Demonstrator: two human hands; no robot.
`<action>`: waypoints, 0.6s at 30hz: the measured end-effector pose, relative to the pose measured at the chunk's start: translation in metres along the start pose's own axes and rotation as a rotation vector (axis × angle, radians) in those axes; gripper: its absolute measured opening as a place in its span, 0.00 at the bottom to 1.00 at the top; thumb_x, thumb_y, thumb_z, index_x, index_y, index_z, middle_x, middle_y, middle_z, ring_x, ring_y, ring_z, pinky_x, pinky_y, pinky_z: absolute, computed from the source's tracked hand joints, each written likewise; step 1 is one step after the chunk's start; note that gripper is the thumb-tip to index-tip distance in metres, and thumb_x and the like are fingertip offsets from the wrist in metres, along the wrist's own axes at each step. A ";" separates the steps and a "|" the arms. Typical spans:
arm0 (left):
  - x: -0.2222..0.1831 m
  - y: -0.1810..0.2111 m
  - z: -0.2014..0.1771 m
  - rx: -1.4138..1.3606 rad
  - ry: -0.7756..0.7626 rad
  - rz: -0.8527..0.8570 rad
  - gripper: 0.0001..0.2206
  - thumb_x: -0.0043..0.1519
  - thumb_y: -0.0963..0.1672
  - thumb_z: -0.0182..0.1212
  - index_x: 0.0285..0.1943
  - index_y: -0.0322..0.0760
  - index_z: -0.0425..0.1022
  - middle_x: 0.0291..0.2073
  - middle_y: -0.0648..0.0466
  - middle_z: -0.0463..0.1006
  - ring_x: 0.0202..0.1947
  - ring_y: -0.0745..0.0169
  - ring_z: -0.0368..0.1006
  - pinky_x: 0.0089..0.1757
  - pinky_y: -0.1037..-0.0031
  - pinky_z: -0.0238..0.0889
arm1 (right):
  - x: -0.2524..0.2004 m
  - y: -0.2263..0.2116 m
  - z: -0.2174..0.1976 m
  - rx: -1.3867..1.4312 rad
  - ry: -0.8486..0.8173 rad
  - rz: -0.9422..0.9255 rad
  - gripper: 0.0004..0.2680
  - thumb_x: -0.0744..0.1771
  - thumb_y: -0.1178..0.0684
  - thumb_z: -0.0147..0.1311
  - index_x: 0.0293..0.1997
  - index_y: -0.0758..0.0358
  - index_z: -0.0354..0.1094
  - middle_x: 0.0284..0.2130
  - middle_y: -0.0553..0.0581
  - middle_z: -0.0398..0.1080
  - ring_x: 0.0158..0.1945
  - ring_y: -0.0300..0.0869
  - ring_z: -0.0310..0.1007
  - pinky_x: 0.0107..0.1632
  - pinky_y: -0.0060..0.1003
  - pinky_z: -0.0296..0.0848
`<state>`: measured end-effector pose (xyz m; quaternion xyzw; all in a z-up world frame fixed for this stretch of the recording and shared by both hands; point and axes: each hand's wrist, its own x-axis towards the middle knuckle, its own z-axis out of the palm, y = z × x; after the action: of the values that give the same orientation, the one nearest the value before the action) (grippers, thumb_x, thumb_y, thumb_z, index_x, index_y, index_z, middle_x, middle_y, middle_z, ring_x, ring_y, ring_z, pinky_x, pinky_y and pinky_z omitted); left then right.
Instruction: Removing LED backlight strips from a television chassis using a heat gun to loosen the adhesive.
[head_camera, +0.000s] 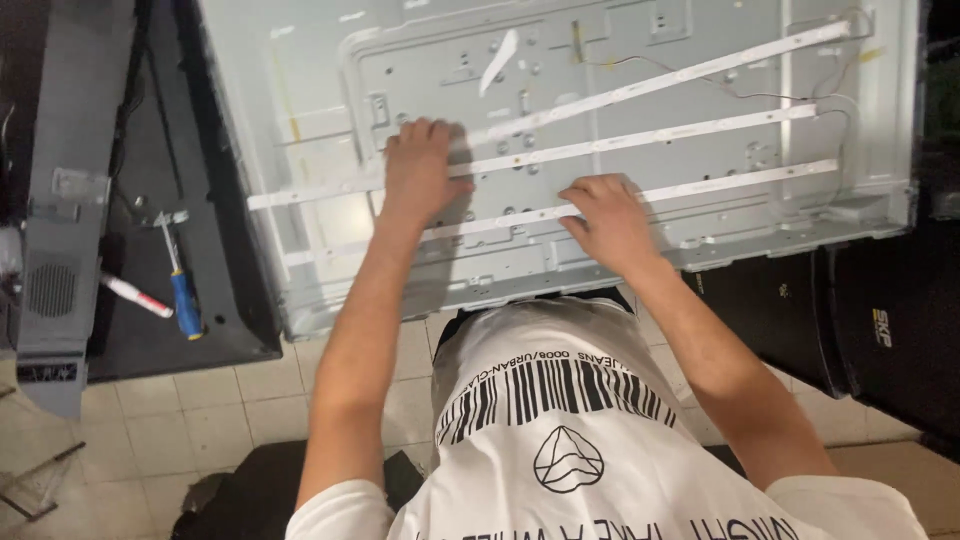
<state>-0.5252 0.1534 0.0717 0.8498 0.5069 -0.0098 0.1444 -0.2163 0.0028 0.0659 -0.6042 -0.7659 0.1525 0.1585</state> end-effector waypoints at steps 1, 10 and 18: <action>0.007 -0.004 0.008 0.066 -0.012 -0.010 0.38 0.49 0.58 0.85 0.64 0.37 0.78 0.53 0.46 0.79 0.59 0.41 0.75 0.59 0.41 0.65 | 0.000 0.009 0.004 0.016 -0.012 -0.002 0.12 0.70 0.51 0.66 0.61 0.57 0.79 0.53 0.57 0.76 0.62 0.52 0.71 0.58 0.46 0.71; -0.033 0.048 -0.014 -0.184 -0.215 -0.258 0.13 0.63 0.48 0.70 0.56 0.45 0.84 0.46 0.50 0.86 0.51 0.49 0.84 0.53 0.57 0.74 | 0.000 0.051 -0.013 0.021 0.127 -0.054 0.21 0.68 0.47 0.71 0.69 0.56 0.73 0.69 0.57 0.66 0.71 0.49 0.60 0.64 0.48 0.64; -0.077 0.073 0.013 -0.010 0.274 -0.069 0.08 0.66 0.43 0.72 0.52 0.43 0.85 0.37 0.55 0.83 0.43 0.55 0.82 0.48 0.63 0.75 | 0.029 0.119 -0.014 -0.021 -0.060 -0.161 0.14 0.71 0.42 0.65 0.62 0.53 0.78 0.63 0.54 0.73 0.74 0.48 0.63 0.70 0.53 0.62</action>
<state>-0.4980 0.0512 0.0887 0.8246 0.5507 0.1039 0.0779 -0.1125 0.0586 0.0299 -0.5374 -0.8179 0.1494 0.1411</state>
